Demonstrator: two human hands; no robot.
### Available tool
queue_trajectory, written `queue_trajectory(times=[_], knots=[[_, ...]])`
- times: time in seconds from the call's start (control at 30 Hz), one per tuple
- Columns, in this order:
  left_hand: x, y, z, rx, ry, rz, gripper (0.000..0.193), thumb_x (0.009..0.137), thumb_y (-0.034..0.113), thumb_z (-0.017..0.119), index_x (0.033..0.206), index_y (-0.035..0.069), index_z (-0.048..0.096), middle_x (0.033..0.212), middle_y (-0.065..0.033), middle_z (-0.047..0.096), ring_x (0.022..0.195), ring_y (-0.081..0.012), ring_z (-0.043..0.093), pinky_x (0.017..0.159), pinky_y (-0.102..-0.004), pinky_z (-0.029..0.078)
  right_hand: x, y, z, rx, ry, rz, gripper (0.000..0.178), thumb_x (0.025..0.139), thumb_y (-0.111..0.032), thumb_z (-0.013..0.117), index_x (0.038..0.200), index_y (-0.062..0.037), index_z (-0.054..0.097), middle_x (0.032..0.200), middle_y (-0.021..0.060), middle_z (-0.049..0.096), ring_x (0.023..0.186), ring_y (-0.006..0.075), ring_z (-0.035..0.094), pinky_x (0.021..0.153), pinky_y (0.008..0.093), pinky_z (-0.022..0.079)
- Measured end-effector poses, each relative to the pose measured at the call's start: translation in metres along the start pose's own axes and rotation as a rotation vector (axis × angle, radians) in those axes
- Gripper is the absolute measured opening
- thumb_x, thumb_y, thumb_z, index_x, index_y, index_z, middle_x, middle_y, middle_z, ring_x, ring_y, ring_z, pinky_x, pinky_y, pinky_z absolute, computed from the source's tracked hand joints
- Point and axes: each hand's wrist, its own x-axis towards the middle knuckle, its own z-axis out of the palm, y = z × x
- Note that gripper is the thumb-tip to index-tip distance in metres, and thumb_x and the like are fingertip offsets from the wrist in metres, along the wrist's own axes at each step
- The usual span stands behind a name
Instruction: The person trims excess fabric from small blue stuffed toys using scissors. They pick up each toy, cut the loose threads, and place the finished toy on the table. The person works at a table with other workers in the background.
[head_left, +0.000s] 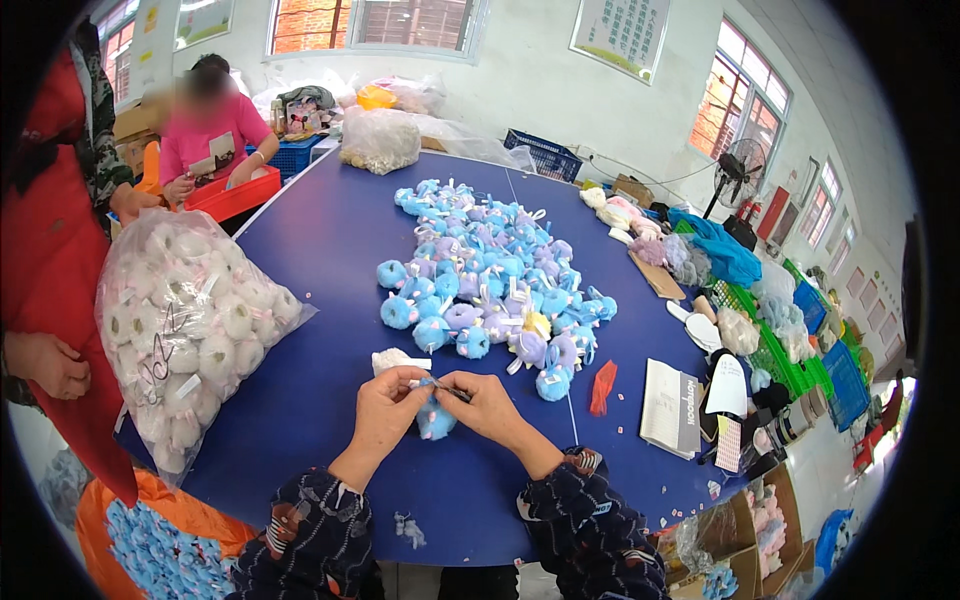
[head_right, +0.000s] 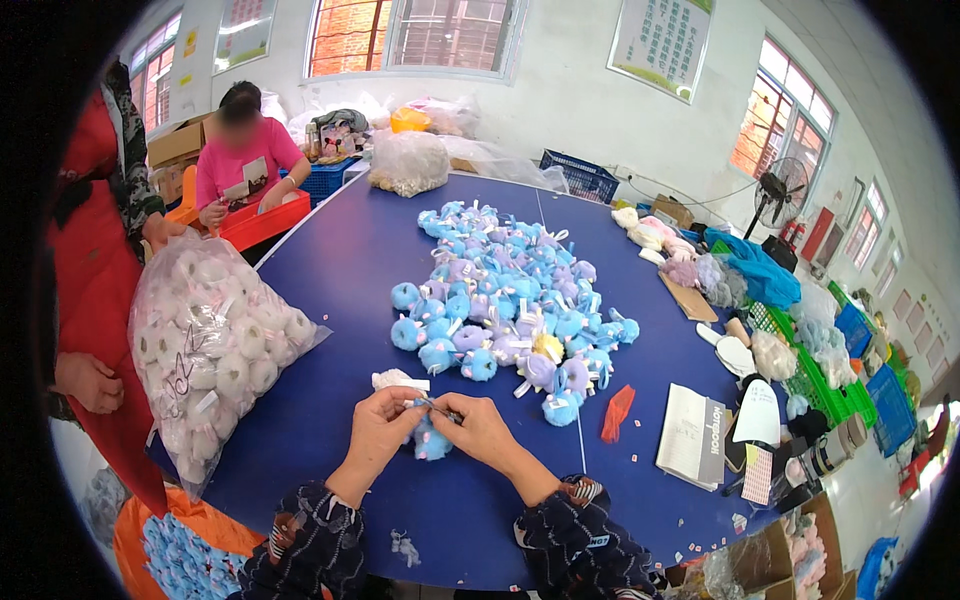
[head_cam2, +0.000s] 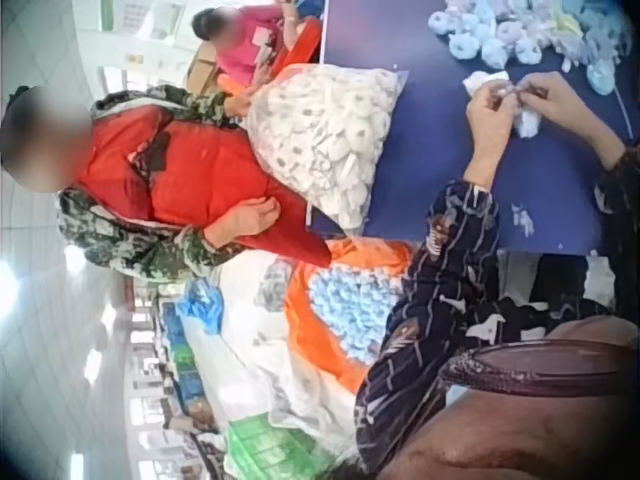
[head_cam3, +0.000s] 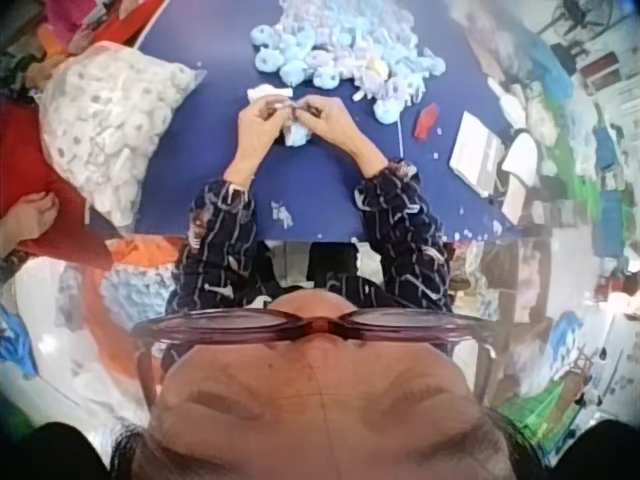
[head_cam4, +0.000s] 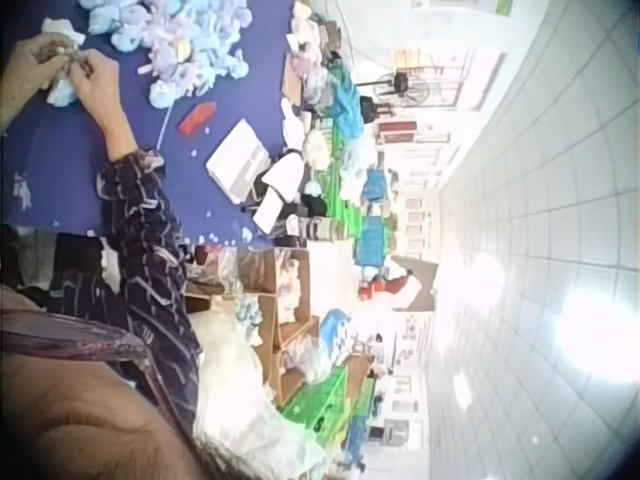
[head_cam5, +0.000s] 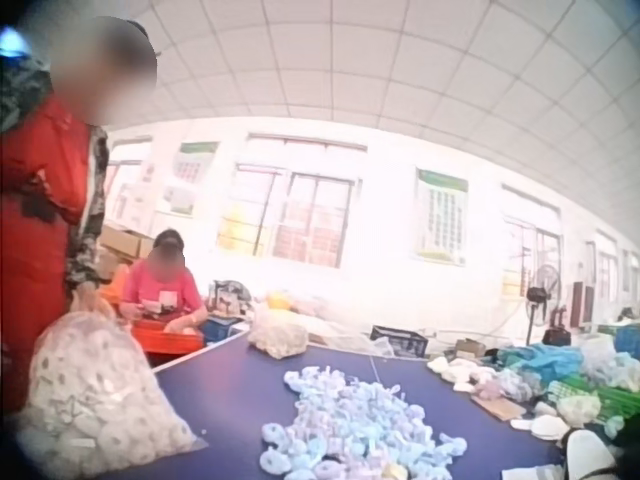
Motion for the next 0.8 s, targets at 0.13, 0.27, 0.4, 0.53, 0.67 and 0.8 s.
queue_trajectory(times=[0.13, 0.27, 0.4, 0.53, 0.67, 0.8], knots=[[0.0, 0.002, -0.002, -0.049, -0.006, -0.062, 0.018, 0.08, 0.002, 0.06, 0.098, -0.001, 0.06, 0.078, -0.0021, 0.062, 0.067, -0.0044, 0.056, 0.056, -0.0171, 0.042, 0.001, 0.005, 0.001, 0.012, 0.022, 0.006, 0.018, 0.083, -0.016, 0.059, 0.089, 0.0, 0.061, 0.061, 0.0027, 0.054, 0.053, 0.0065, 0.045, 0.048, 0.0245, 0.037], [0.0, 0.01, -0.003, -0.031, -0.009, -0.118, 0.018, 0.081, 0.002, 0.058, 0.098, -0.001, 0.06, 0.077, -0.0034, 0.062, 0.064, -0.0046, 0.056, 0.054, -0.0174, 0.042, 0.002, 0.01, 0.004, 0.056, 0.034, -0.03, 0.018, 0.083, -0.016, 0.059, 0.09, 0.0, 0.06, 0.062, 0.0019, 0.055, 0.054, 0.0051, 0.044, 0.048, 0.0235, 0.036], [0.001, 0.012, -0.002, -0.107, -0.019, -0.205, 0.012, 0.082, 0.006, 0.058, 0.094, 0.001, 0.059, 0.072, -0.003, 0.06, 0.057, -0.0052, 0.053, 0.049, -0.0175, 0.041, -0.001, 0.007, 0.003, 0.073, 0.031, -0.01, 0.017, 0.084, -0.014, 0.058, 0.093, 0.0006, 0.06, 0.066, -0.0017, 0.055, 0.059, 0.0025, 0.043, 0.051, 0.0208, 0.036], [0.001, 0.012, -0.005, -0.325, -0.06, -0.364, 0.007, 0.084, 0.006, 0.056, 0.09, 0.006, 0.053, 0.07, -0.002, 0.058, 0.054, -0.0064, 0.053, 0.045, -0.0175, 0.041, 0.002, 0.005, 0.004, 0.065, 0.011, -0.057, 0.017, 0.084, -0.012, 0.057, 0.094, 0.0003, 0.061, 0.066, -0.0011, 0.056, 0.058, 0.0027, 0.044, 0.051, 0.021, 0.036], [0.0, 0.01, -0.004, -0.42, -0.065, -0.403, 0.009, 0.085, 0.005, 0.055, 0.091, 0.007, 0.05, 0.077, -0.0032, 0.059, 0.06, -0.0089, 0.059, 0.05, -0.018, 0.047, 0.003, 0.019, 0.007, 0.166, 0.021, -0.059, 0.018, 0.083, -0.013, 0.058, 0.095, -0.0007, 0.061, 0.072, 0.0018, 0.06, 0.061, 0.0062, 0.048, 0.055, 0.0232, 0.039], [0.0, 0.009, -0.006, -0.507, -0.058, -0.422, 0.008, 0.086, 0.003, 0.054, 0.092, 0.007, 0.05, 0.083, -0.0067, 0.061, 0.071, -0.0138, 0.065, 0.057, -0.019, 0.051, 0.005, 0.019, 0.004, 0.226, -0.027, -0.003, 0.019, 0.083, -0.014, 0.059, 0.096, -0.0006, 0.061, 0.076, 0.0002, 0.061, 0.066, 0.006, 0.049, 0.059, 0.0226, 0.041]])
